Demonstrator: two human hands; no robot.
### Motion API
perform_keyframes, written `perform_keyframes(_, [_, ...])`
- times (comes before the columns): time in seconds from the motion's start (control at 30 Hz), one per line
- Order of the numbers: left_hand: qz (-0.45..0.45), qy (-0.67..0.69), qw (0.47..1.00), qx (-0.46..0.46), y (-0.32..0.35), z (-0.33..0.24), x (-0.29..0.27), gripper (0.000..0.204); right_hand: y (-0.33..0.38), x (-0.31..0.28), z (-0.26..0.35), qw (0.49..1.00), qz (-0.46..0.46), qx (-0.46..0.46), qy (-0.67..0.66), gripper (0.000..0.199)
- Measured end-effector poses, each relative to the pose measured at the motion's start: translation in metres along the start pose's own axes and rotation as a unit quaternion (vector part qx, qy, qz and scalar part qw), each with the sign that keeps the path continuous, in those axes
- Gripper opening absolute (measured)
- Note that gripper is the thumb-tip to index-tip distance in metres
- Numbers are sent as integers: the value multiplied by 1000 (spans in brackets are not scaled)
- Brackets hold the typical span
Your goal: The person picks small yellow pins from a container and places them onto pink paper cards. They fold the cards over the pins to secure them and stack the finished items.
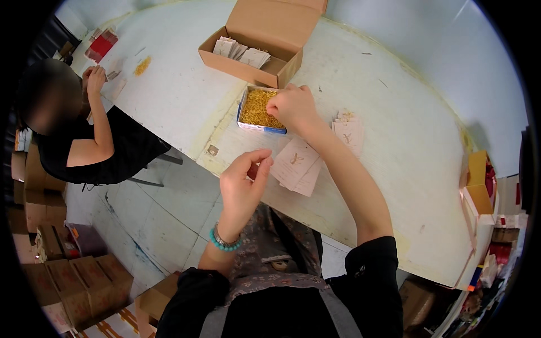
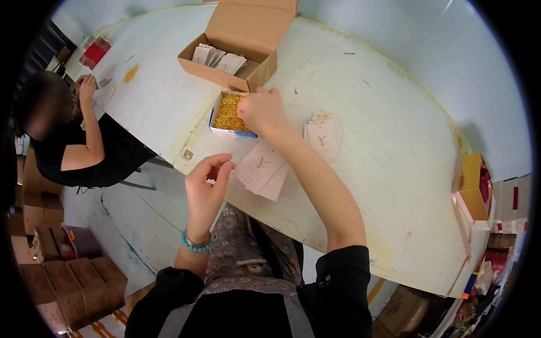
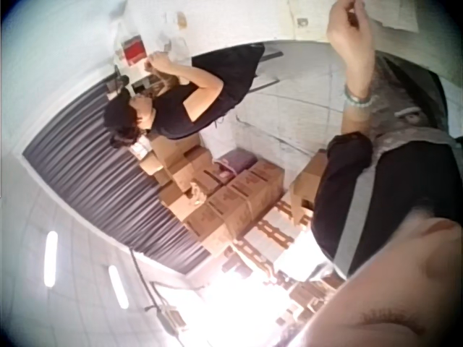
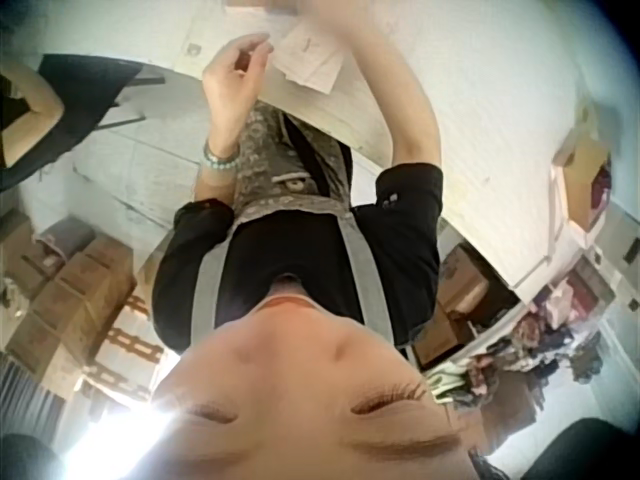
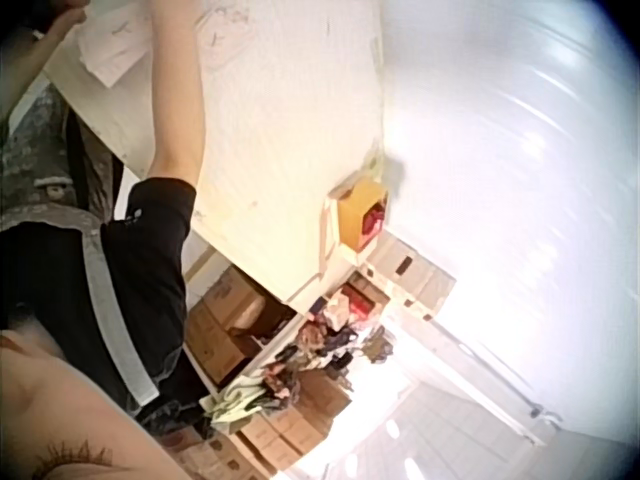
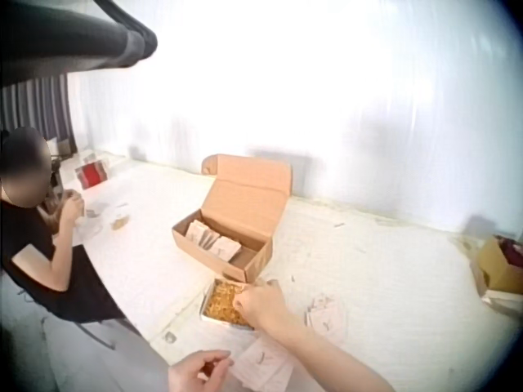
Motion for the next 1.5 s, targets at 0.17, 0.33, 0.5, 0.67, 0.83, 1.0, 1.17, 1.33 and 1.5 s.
perform_keyframes(0.17, [7,5,1000,-12,-1,2,0,12,0,-5,-15,944,6,99,-315,12])
perform_keyframes(0.33, [20,3,1000,-12,-9,-3,4,13,4,-2,-27,876,44,102,-470,16])
perform_keyframes(0.5, [-41,46,998,-14,-27,-11,8,14,29,-45,-9,750,128,193,-620,20])
perform_keyframes(0.67, [-6,84,991,107,-34,-12,16,22,82,-64,9,616,183,245,-726,25])
perform_keyframes(0.83, [50,245,965,80,-26,-12,22,18,107,-75,11,638,169,212,-721,23])
perform_keyframes(1.0, [97,342,932,70,-24,-8,23,14,113,-84,13,657,173,186,-710,21])
perform_keyframes(1.17, [138,459,878,7,-24,-10,28,14,117,-74,16,518,216,119,-819,21])
perform_keyframes(1.33, [153,507,847,-35,-25,-12,26,12,118,-74,20,508,216,118,-826,20])
perform_keyframes(1.5, [142,505,849,-61,-24,-18,26,10,120,-71,22,502,213,125,-829,20])
Point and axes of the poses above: each hand's wrist, its own y-axis away from the middle knuckle, its own x-axis out of the palm, z = x × y, the point moved 1 cm from there along -y, towards the middle knuckle, and after that the axes turned 6 degrees about x, right-handed, at the moved point
